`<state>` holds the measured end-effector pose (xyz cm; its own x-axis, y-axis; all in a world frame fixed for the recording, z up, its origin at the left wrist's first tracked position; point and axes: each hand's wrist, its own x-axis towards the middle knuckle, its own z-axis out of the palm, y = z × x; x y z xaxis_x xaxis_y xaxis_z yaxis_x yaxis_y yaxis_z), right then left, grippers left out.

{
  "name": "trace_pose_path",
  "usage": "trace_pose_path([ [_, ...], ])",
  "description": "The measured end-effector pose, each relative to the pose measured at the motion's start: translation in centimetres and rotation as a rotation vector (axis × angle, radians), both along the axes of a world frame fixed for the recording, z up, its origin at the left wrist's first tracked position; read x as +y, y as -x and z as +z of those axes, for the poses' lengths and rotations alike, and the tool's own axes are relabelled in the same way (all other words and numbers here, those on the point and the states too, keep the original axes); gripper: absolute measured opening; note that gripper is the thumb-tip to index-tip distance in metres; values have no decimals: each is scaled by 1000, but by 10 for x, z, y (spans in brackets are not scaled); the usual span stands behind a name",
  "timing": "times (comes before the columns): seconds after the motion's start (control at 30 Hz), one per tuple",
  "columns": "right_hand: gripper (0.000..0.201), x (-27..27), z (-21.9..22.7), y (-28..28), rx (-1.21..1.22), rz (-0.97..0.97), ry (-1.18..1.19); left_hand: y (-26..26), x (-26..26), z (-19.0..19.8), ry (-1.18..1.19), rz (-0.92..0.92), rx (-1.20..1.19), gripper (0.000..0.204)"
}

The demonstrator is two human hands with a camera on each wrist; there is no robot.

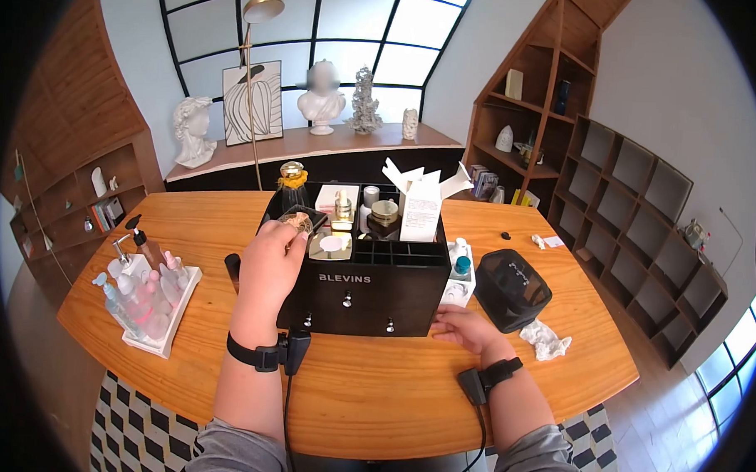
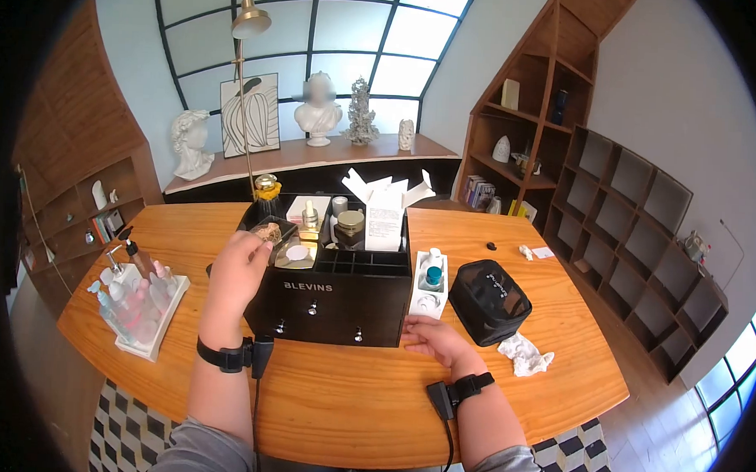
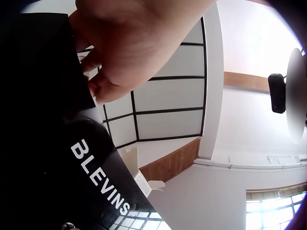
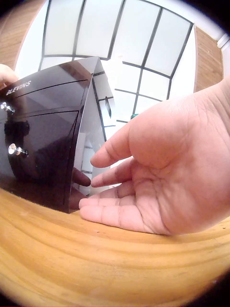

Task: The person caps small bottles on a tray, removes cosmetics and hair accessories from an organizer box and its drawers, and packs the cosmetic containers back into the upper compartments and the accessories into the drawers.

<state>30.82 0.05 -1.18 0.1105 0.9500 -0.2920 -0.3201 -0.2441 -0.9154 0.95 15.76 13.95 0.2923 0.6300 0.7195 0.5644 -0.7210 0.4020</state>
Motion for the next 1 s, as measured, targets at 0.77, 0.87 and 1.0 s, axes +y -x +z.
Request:
trace_pose_path([
  [0.77, 37, 1, -4, -2, -18, 2, 16, 120, 57, 15, -40, 98, -1129, 32],
  [0.87, 36, 2, -6, -2, -33, -3, 15, 135, 87, -12, 140, 202, -612, 46],
  [1.0, 35, 1, -3, 0, -34, -4, 21, 119, 81, -17, 478, 114, -202, 45],
])
